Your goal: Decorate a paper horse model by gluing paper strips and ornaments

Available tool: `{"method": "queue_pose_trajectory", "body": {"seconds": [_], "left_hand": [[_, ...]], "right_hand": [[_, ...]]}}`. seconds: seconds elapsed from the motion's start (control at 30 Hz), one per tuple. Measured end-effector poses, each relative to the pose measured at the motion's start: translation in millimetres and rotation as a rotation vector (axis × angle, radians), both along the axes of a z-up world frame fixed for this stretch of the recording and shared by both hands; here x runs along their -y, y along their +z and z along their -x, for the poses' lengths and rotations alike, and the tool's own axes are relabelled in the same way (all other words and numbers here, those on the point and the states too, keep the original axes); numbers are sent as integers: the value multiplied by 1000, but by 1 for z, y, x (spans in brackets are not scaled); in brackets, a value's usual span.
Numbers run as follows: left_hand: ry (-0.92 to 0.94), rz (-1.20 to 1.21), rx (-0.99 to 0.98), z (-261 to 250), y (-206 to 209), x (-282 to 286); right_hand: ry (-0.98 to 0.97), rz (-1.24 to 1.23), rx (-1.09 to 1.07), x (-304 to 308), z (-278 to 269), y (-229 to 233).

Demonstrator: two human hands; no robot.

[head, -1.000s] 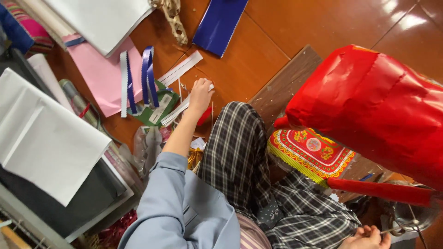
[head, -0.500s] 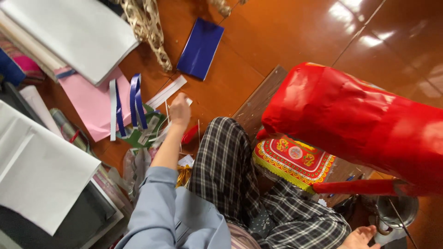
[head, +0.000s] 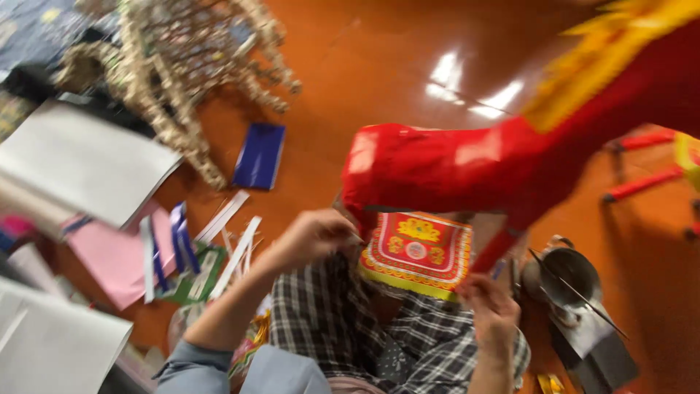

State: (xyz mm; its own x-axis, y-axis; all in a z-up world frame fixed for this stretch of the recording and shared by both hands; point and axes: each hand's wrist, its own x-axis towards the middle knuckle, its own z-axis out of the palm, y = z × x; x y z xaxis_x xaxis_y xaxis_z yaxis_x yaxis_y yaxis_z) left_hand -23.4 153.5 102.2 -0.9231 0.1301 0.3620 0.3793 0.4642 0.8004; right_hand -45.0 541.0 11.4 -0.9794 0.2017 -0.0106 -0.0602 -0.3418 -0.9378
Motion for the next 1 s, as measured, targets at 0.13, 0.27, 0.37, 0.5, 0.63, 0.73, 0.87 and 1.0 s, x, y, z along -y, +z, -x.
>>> {"method": "queue_pose_trajectory", "body": {"seconds": [0.13, 0.27, 0.37, 0.5, 0.63, 0.73, 0.87, 1.0], "left_hand": [[-291, -58, -153, 8, 58, -104], [-306, -184, -265, 14, 85, -163], [-220, -210, -184, 20, 94, -183], [-176, -136, -410, 50, 128, -185], [69, -45, -685, 92, 195, -180], [131, 37, -716, 129, 231, -179], [142, 91, -532, 160, 254, -182], [84, 125, -542, 169, 256, -185]], "right_hand": [[349, -430, -387, 47, -17, 135], [135, -751, -559, 38, -8, 174], [173, -762, -684, 28, -1, 209], [36, -986, -847, -11, 41, 246], [-285, -1228, -1191, -22, 99, 328], [-207, -1199, -1330, -22, 129, 357], [-40, -1106, -1279, -16, 140, 366], [-88, -1136, -1302, -14, 144, 363]]}}
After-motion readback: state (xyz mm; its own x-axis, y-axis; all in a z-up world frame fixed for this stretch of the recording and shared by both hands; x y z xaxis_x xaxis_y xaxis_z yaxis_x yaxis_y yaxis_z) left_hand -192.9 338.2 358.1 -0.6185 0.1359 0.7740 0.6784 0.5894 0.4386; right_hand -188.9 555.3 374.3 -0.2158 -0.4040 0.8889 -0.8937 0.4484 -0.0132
